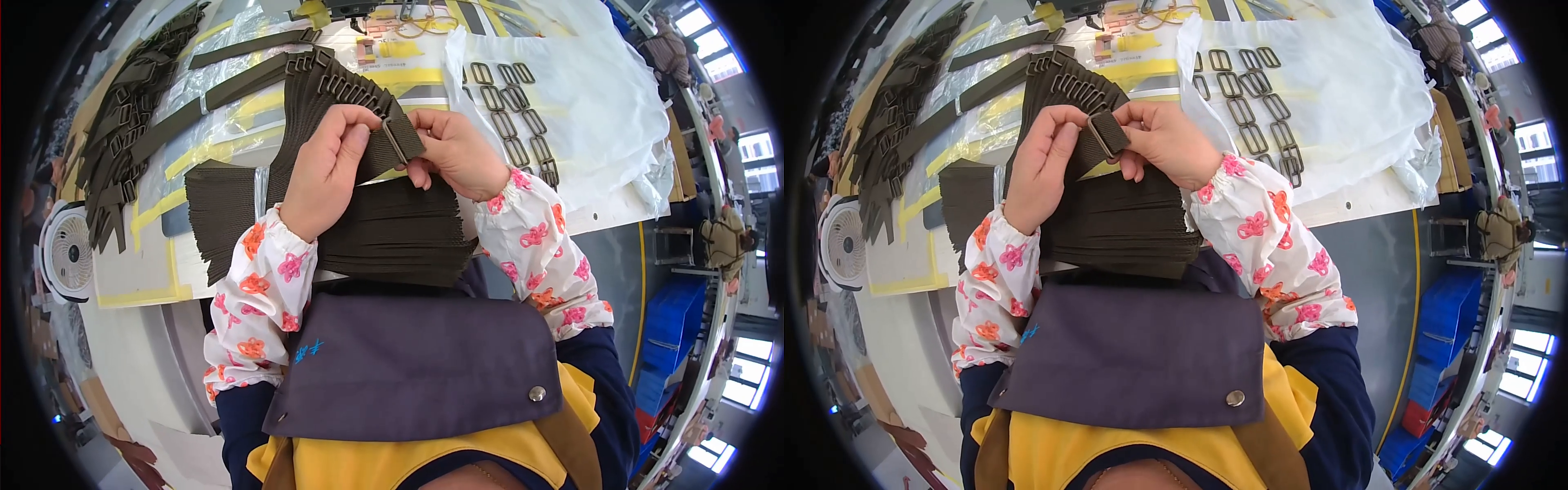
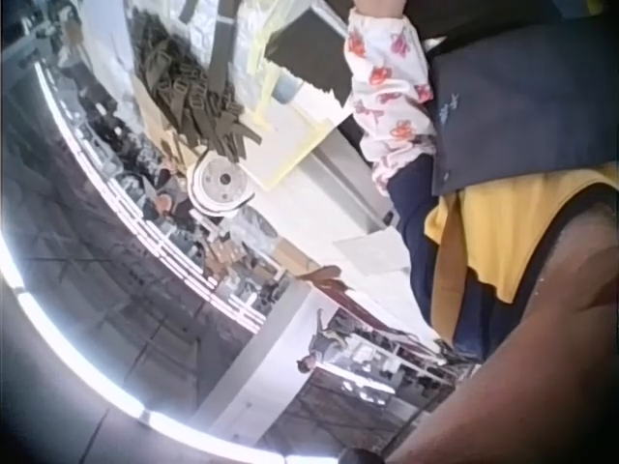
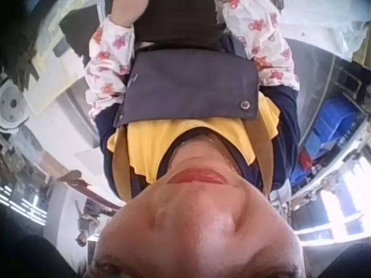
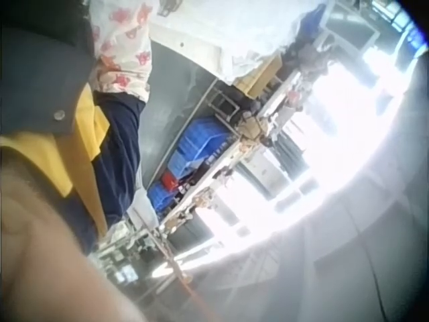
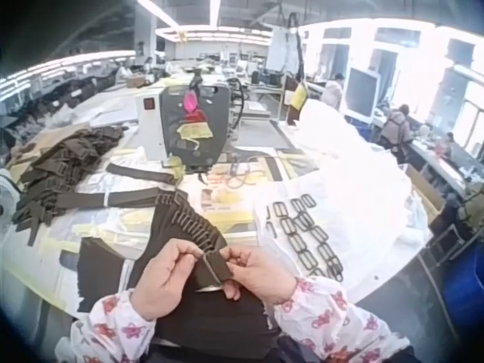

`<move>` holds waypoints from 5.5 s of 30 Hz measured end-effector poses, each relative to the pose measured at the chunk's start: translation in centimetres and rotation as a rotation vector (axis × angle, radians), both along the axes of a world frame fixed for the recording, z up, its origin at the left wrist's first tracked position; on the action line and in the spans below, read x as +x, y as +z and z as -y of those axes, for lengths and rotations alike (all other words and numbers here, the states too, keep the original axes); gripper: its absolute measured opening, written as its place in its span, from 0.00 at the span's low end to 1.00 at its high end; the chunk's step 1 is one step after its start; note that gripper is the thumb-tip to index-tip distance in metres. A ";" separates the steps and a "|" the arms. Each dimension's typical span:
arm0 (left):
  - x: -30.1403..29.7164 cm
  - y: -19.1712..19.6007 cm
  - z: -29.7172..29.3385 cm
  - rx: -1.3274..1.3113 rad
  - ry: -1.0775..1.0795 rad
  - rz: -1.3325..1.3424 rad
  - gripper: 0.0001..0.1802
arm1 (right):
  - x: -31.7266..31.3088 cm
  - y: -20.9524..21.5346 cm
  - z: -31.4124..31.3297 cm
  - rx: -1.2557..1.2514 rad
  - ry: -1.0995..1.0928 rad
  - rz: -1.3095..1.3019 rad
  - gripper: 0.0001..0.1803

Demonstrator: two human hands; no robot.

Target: Assembling metal buckles onto fabric or leather straps at a workstation.

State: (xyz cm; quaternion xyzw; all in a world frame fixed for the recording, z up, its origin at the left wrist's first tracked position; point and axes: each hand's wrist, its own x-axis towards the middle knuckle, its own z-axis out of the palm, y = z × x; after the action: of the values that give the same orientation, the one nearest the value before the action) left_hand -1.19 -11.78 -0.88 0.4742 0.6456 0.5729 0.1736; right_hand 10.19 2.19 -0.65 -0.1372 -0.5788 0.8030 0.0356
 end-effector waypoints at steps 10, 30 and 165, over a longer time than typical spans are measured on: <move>-0.4 0.6 1.1 0.072 0.014 -0.365 0.07 | -1.4 -0.5 0.8 0.488 -0.068 -0.026 0.07; -0.3 0.1 1.5 -0.117 0.008 0.269 0.15 | -0.9 -0.7 0.6 0.522 -0.032 -0.135 0.05; -0.3 0.0 2.0 -0.078 0.002 0.243 0.10 | -0.5 0.2 0.7 0.365 0.086 -0.047 0.06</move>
State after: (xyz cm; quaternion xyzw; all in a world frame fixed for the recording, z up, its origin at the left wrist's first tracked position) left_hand -1.48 -13.77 -0.87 0.3936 0.6422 0.6007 0.2681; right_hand 9.66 1.51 -0.42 -0.0851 -0.7192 0.6885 0.0392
